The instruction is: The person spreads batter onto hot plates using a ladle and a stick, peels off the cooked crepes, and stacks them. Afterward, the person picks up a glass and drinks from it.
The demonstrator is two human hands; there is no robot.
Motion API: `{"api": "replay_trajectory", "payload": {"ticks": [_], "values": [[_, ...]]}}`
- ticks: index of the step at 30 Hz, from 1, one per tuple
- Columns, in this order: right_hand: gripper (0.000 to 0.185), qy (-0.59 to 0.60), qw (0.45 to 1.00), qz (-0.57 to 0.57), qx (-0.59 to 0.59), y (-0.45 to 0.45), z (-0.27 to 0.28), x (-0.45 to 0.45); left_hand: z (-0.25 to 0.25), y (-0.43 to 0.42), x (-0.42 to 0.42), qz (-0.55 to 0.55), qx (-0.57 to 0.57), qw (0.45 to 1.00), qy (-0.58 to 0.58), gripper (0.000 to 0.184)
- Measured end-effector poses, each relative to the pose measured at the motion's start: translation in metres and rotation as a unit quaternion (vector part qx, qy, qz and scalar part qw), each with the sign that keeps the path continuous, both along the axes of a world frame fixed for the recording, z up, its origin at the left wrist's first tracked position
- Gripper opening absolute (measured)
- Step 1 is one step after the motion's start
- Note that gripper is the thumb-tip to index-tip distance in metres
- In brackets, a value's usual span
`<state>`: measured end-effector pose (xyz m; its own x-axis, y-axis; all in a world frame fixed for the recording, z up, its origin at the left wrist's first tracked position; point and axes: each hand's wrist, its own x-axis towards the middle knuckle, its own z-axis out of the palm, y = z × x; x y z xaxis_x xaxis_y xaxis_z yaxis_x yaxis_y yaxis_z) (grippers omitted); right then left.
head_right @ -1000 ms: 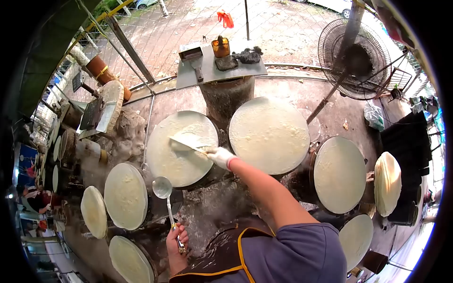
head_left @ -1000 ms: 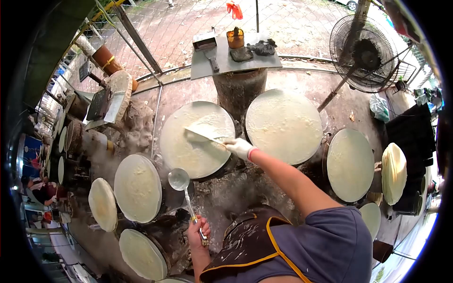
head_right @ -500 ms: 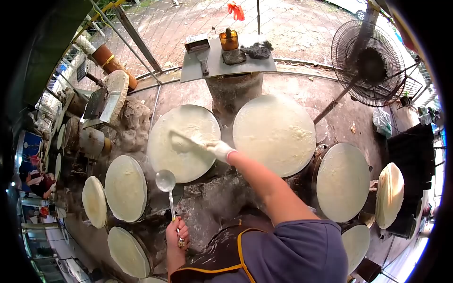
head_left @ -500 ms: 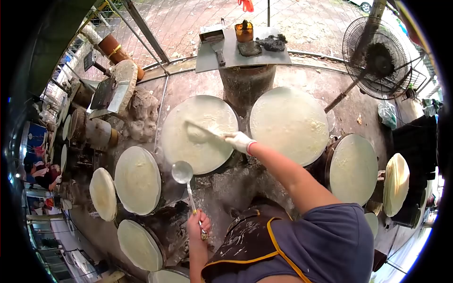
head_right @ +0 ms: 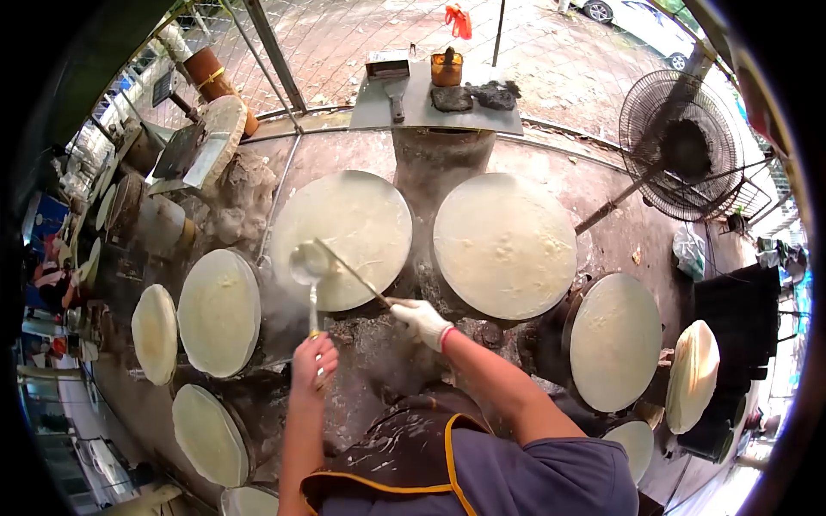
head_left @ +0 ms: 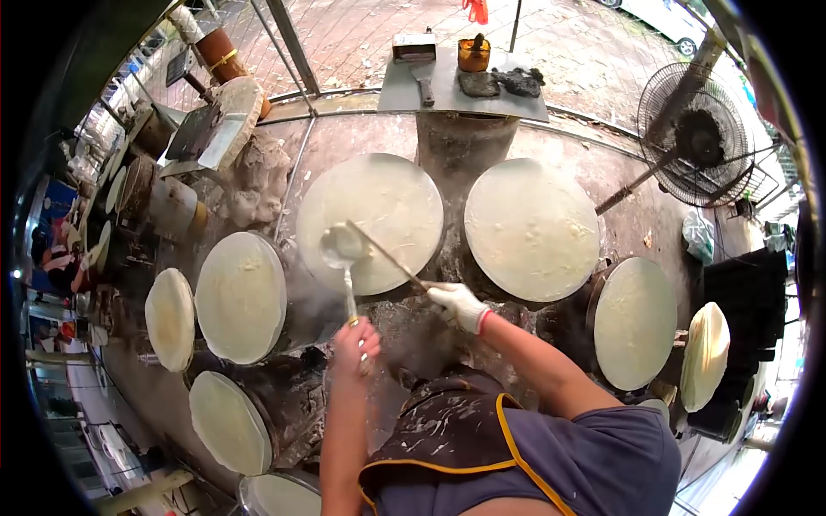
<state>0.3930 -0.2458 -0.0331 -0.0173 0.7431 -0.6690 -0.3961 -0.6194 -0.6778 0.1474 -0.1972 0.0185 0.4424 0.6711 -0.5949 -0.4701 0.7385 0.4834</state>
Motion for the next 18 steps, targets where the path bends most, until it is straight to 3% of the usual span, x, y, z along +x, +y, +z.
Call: {"api": "replay_trajectory", "payload": {"ticks": [3, 4, 6, 8, 10, 12, 14, 18], "values": [[0.044, -0.012, 0.985, -0.168, 0.037, 0.011, -0.001, 0.012, 0.047, -0.042, -0.027, 0.000, 0.065, 0.998, 0.010, 0.011], [0.042, -0.048, 0.984, -0.165, 0.045, 0.017, -0.019, 0.014, 0.051, -0.052, -0.030, -0.004, 0.084, 0.996, 0.026, 0.012], [0.040, -0.103, 0.987, -0.077, 0.093, 0.023, -0.025, -0.001, 0.059, -0.060, -0.026, 0.006, 0.076, 0.997, 0.014, 0.013], [0.039, -0.231, 0.959, 0.087, 0.141, 0.017, -0.042, -0.011, 0.068, -0.058, -0.020, 0.034, 0.019, 0.998, -0.044, 0.011], [0.038, -0.214, 0.939, 0.227, 0.143, 0.009, -0.038, -0.023, 0.071, -0.066, -0.029, 0.048, -0.028, 0.996, -0.076, 0.010], [0.038, -0.161, 0.936, 0.182, 0.256, -0.003, -0.050, -0.047, 0.067, -0.086, -0.049, 0.072, -0.069, 0.989, -0.113, 0.010], [0.041, -0.096, 0.972, 0.146, 0.154, -0.011, -0.052, -0.069, 0.072, -0.112, -0.076, 0.117, -0.078, 0.983, -0.117, 0.010], [0.046, -0.094, 0.976, 0.184, 0.074, -0.015, -0.031, -0.133, 0.075, -0.169, -0.153, 0.241, -0.073, 0.963, -0.100, 0.009]]}}
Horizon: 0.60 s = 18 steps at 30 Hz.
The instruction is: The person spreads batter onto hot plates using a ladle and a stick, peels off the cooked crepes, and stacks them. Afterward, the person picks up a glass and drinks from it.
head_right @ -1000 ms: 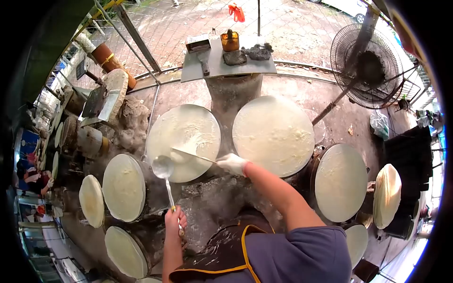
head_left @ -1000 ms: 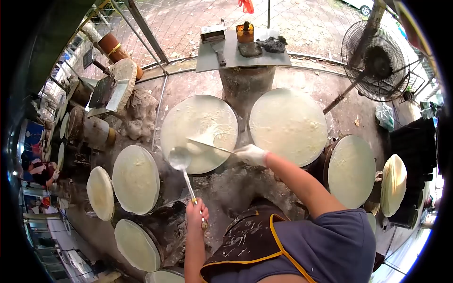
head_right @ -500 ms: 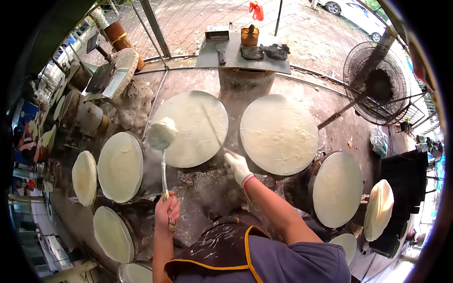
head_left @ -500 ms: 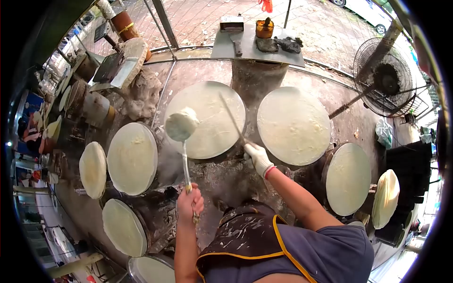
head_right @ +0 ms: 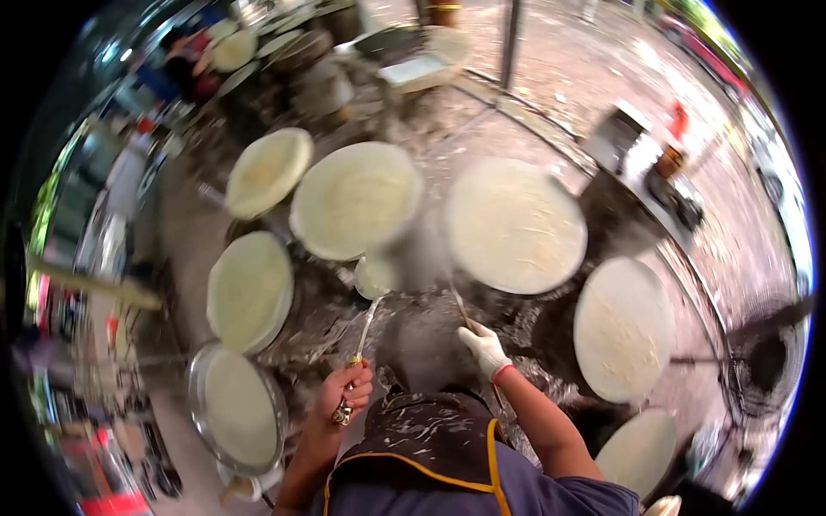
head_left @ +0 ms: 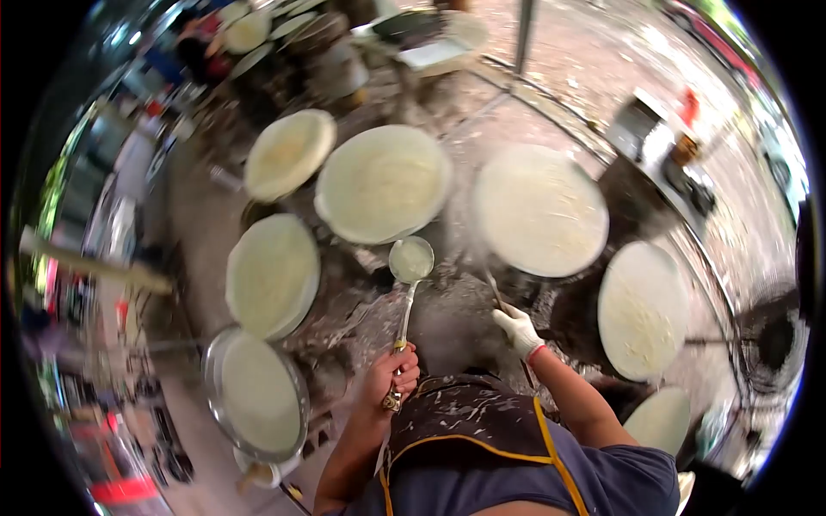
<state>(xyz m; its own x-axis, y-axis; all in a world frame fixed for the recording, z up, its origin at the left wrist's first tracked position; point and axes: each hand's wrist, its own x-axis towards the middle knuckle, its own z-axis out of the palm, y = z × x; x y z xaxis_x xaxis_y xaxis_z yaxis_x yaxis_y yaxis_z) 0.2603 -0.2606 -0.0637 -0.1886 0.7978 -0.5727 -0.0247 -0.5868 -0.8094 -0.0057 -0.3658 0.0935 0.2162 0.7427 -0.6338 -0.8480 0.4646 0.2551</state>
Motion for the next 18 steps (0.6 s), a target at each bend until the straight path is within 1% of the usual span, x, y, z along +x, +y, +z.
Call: {"api": "replay_trajectory", "payload": {"ticks": [1, 2, 5, 8, 10, 12, 14, 16, 17, 18], "values": [[0.040, -0.019, 0.999, 0.022, -0.029, 0.001, 0.001, -0.019, 0.001, -0.013, -0.020, 0.034, -0.001, 0.999, 0.023, 0.009], [0.031, -0.064, 0.997, 0.025, -0.021, 0.004, -0.017, -0.045, 0.001, -0.023, -0.041, 0.061, -0.001, 0.997, 0.046, 0.009], [0.020, -0.069, 0.996, 0.056, 0.022, 0.015, -0.022, -0.122, -0.018, -0.059, -0.113, 0.146, -0.021, 0.986, 0.076, 0.008], [0.023, -0.108, 0.982, 0.138, 0.067, 0.037, 0.034, -0.236, -0.037, -0.088, -0.198, 0.200, -0.047, 0.974, 0.096, 0.006], [0.029, -0.103, 0.971, 0.176, 0.125, 0.067, 0.016, -0.321, -0.036, -0.106, -0.246, 0.241, -0.062, 0.963, 0.102, 0.006], [0.038, -0.161, 0.951, 0.229, 0.129, 0.105, 0.010, -0.403, -0.034, -0.126, -0.291, 0.268, -0.076, 0.953, 0.115, 0.007], [0.042, -0.196, 0.936, 0.221, 0.194, 0.135, 0.002, -0.470, -0.032, -0.142, -0.327, 0.299, -0.080, 0.942, 0.132, 0.008], [0.051, -0.278, 0.917, 0.186, 0.216, 0.147, 0.011, -0.516, -0.029, -0.156, -0.355, 0.331, -0.074, 0.929, 0.150, 0.009], [0.049, -0.279, 0.930, 0.193, 0.142, 0.144, 0.018, -0.528, -0.030, -0.163, -0.365, 0.346, -0.076, 0.924, 0.148, 0.010], [0.048, -0.316, 0.910, 0.217, 0.159, 0.141, 0.017, -0.538, -0.032, -0.172, -0.375, 0.366, -0.067, 0.919, 0.132, 0.009]]}}
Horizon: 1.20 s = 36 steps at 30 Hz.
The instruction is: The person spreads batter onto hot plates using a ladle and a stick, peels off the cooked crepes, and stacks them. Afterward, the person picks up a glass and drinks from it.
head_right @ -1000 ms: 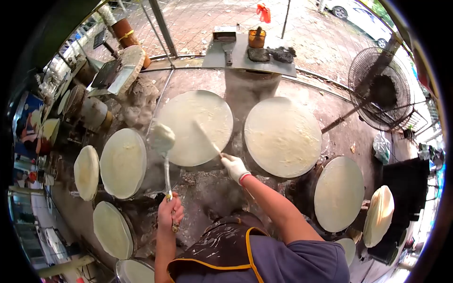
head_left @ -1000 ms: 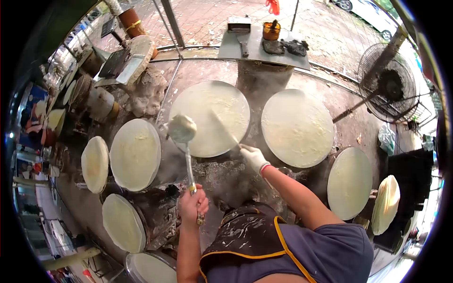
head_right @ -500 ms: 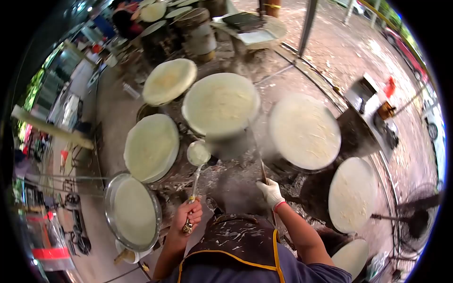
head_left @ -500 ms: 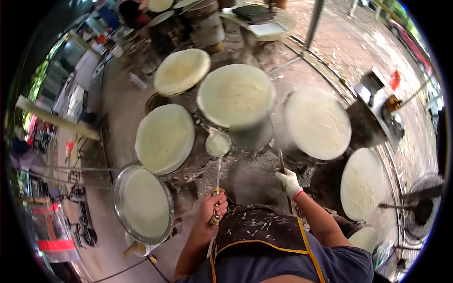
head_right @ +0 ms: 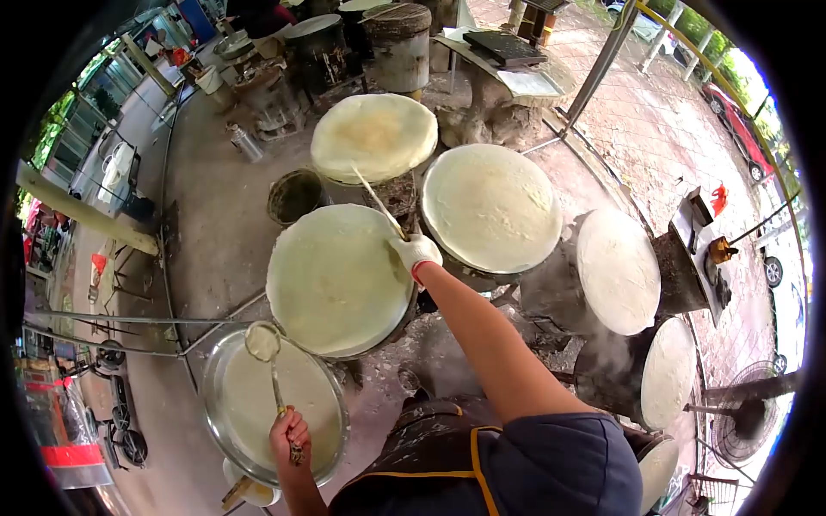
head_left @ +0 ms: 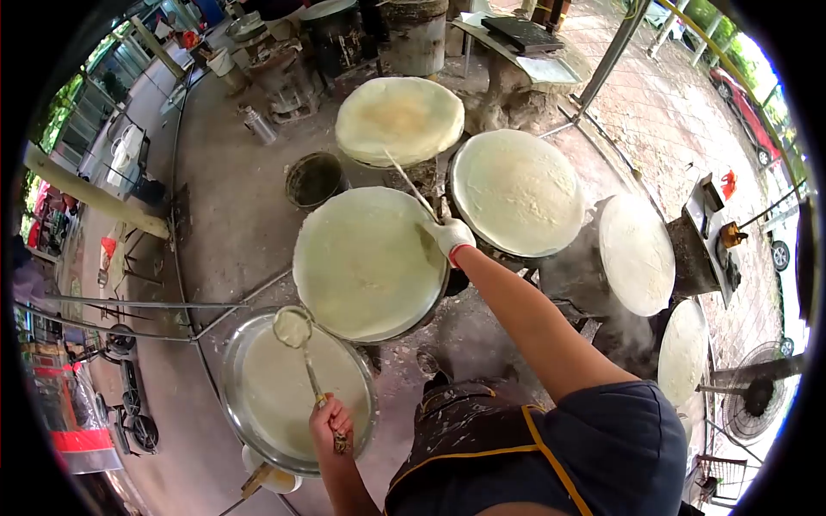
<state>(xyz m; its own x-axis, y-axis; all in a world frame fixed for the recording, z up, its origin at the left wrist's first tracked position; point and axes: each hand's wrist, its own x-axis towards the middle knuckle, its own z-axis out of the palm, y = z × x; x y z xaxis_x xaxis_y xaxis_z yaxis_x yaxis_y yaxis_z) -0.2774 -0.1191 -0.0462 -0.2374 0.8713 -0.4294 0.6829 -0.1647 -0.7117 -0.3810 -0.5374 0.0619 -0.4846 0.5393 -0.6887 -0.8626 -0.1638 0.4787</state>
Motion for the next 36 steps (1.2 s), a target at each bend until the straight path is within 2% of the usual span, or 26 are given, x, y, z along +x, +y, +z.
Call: {"api": "replay_trajectory", "payload": {"ticks": [2, 3, 6, 7, 8, 9, 11, 12, 15, 16, 18, 19, 20, 21, 22, 24, 27, 30, 31, 32, 34, 35, 36], "values": [[0.044, -0.080, 0.995, 0.051, 0.043, -0.005, 0.000, -0.012, -0.004, -0.015, -0.014, 0.042, 0.037, 0.998, -0.017, 0.008], [0.035, -0.081, 0.994, 0.038, 0.066, -0.005, 0.000, -0.020, -0.007, -0.020, -0.019, 0.052, 0.035, 0.998, -0.016, 0.008], [0.028, 0.110, 0.994, 0.000, 0.026, 0.001, 0.009, -0.035, -0.016, -0.036, -0.026, 0.081, 0.039, 0.996, -0.019, 0.008], [0.028, 0.232, 0.972, -0.030, -0.026, -0.005, 0.021, -0.038, -0.020, -0.041, -0.027, 0.088, 0.051, 0.995, -0.023, 0.008], [0.024, 0.333, 0.941, -0.063, -0.021, -0.003, 0.011, -0.042, -0.024, -0.042, -0.031, 0.085, 0.065, 0.994, -0.029, 0.008], [0.024, 0.371, 0.924, -0.073, -0.057, -0.002, 0.009, -0.040, -0.032, -0.045, -0.033, 0.085, 0.080, 0.992, -0.038, 0.009], [0.024, 0.362, 0.920, -0.122, -0.091, -0.012, 0.043, -0.019, -0.044, -0.053, -0.037, 0.084, 0.104, 0.989, -0.057, 0.009], [0.021, 0.320, 0.935, -0.132, -0.081, -0.008, 0.035, -0.008, -0.040, -0.044, -0.037, 0.060, 0.100, 0.991, -0.068, 0.008], [0.024, 0.280, 0.942, -0.157, -0.092, 0.003, 0.014, 0.031, -0.004, -0.016, -0.019, 0.002, 0.059, 0.995, -0.082, 0.024], [0.025, 0.255, 0.948, -0.161, -0.100, 0.010, 0.015, 0.044, 0.003, -0.004, -0.011, 0.000, 0.080, 0.994, -0.076, 0.022], [0.029, 0.293, 0.938, -0.175, -0.056, 0.037, -0.014, 0.070, 0.014, 0.017, 0.009, -0.001, 0.118, 0.991, -0.066, 0.018], [0.029, 0.306, 0.936, -0.175, -0.016, 0.055, -0.018, 0.090, 0.023, 0.031, 0.025, -0.065, 0.068, 0.994, 0.063, 0.015], [0.030, 0.318, 0.932, -0.172, 0.024, 0.076, -0.021, 0.110, 0.033, 0.048, 0.044, -0.126, 0.019, 0.973, 0.191, 0.013], [0.029, 0.297, 0.936, -0.187, 0.031, 0.091, -0.002, 0.138, 0.044, 0.065, 0.061, -0.183, -0.029, 0.930, 0.317, 0.010], [0.029, 0.277, 0.939, -0.201, 0.039, 0.107, 0.020, 0.170, 0.057, 0.083, 0.078, -0.210, -0.043, 0.908, 0.361, 0.007], [0.029, 0.278, 0.930, -0.229, 0.066, 0.142, 0.030, 0.230, 0.082, 0.119, 0.109, -0.257, -0.069, 0.855, 0.445, 0.009], [0.029, 0.177, 0.948, -0.240, 0.108, 0.199, -0.009, 0.294, 0.095, 0.158, 0.142, -0.246, -0.082, 0.868, 0.423, 0.017], [0.034, 0.045, 0.968, -0.231, 0.085, 0.227, -0.023, 0.321, 0.107, 0.193, 0.181, -0.236, -0.107, 0.829, 0.496, 0.029], [0.034, -0.001, 0.969, -0.227, 0.095, 0.233, -0.023, 0.325, 0.089, 0.196, 0.177, -0.171, -0.158, 0.889, 0.395, 0.039], [0.034, -0.047, 0.968, -0.222, 0.106, 0.239, -0.022, 0.327, 0.086, 0.198, 0.181, -0.193, -0.130, 0.877, 0.420, 0.035], [0.038, -0.045, 0.961, -0.253, 0.102, 0.241, -0.007, 0.326, 0.096, 0.212, 0.194, -0.234, -0.075, 0.849, 0.467, 0.027], [0.041, -0.045, 0.957, -0.268, 0.099, 0.239, 0.002, 0.324, 0.099, 0.224, 0.194, -0.181, -0.120, 0.914, 0.342, 0.020], [0.043, -0.044, 0.953, -0.285, 0.095, 0.237, 0.008, 0.323, 0.104, 0.238, 0.188, -0.124, -0.162, 0.956, 0.209, 0.013]]}}
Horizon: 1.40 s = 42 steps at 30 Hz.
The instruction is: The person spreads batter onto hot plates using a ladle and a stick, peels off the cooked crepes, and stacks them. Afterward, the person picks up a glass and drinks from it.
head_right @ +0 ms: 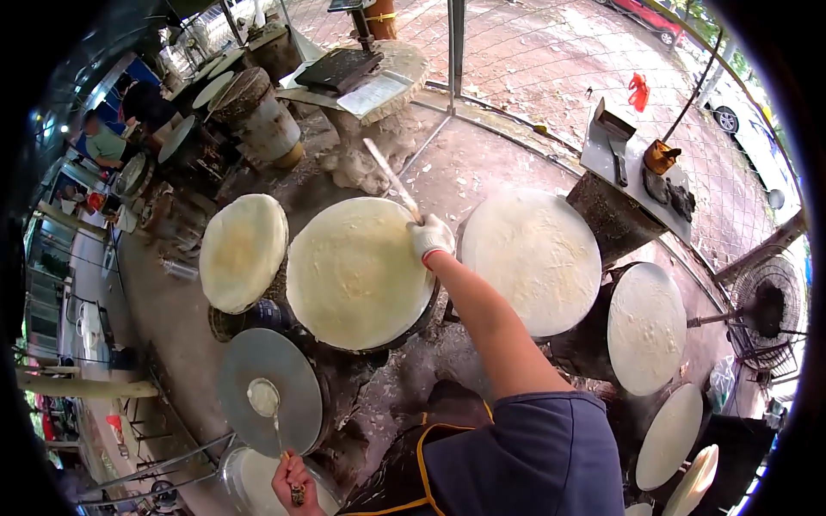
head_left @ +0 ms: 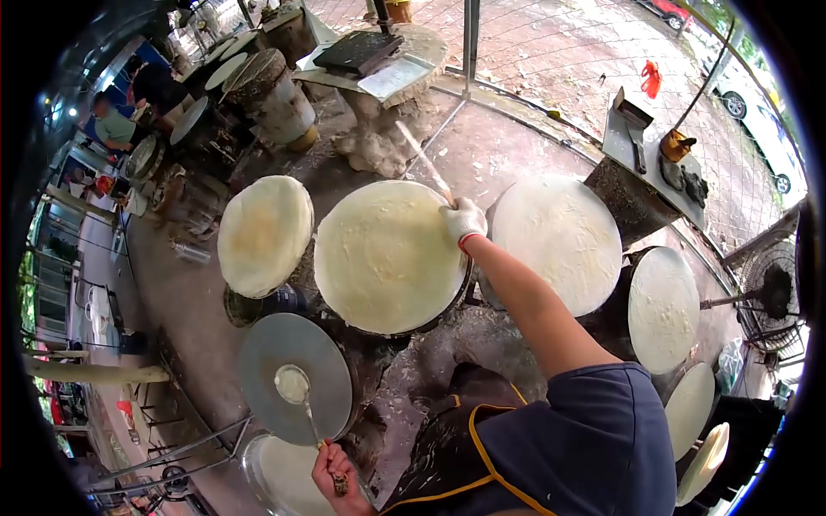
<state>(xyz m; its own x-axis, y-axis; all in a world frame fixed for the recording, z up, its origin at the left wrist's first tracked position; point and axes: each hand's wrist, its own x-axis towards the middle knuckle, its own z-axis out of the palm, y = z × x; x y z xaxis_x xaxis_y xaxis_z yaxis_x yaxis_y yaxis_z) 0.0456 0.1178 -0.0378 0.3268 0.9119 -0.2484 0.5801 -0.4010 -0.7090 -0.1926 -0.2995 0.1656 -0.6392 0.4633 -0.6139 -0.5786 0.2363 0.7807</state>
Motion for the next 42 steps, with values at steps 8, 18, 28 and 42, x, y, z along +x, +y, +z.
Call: {"api": "replay_trajectory", "payload": {"ticks": [8, 18, 28, 42], "values": [[0.041, 0.119, 0.993, 0.025, 0.007, -0.043, -0.044, 0.017, -0.023, -0.015, -0.031, 0.051, 0.093, 0.969, -0.224, 0.011], [0.023, 0.339, 0.928, 0.079, 0.132, -0.022, 0.071, -0.078, -0.083, -0.087, -0.094, 0.057, 0.156, 0.959, -0.232, 0.006], [0.027, 0.339, 0.856, 0.355, 0.160, -0.096, 0.286, -0.179, -0.110, -0.157, -0.156, 0.099, 0.233, 0.907, -0.337, 0.015], [0.024, -0.198, 0.648, 0.543, 0.496, -0.004, 0.308, -0.390, -0.107, -0.154, -0.159, 0.298, 0.217, 0.896, -0.249, 0.012]]}}
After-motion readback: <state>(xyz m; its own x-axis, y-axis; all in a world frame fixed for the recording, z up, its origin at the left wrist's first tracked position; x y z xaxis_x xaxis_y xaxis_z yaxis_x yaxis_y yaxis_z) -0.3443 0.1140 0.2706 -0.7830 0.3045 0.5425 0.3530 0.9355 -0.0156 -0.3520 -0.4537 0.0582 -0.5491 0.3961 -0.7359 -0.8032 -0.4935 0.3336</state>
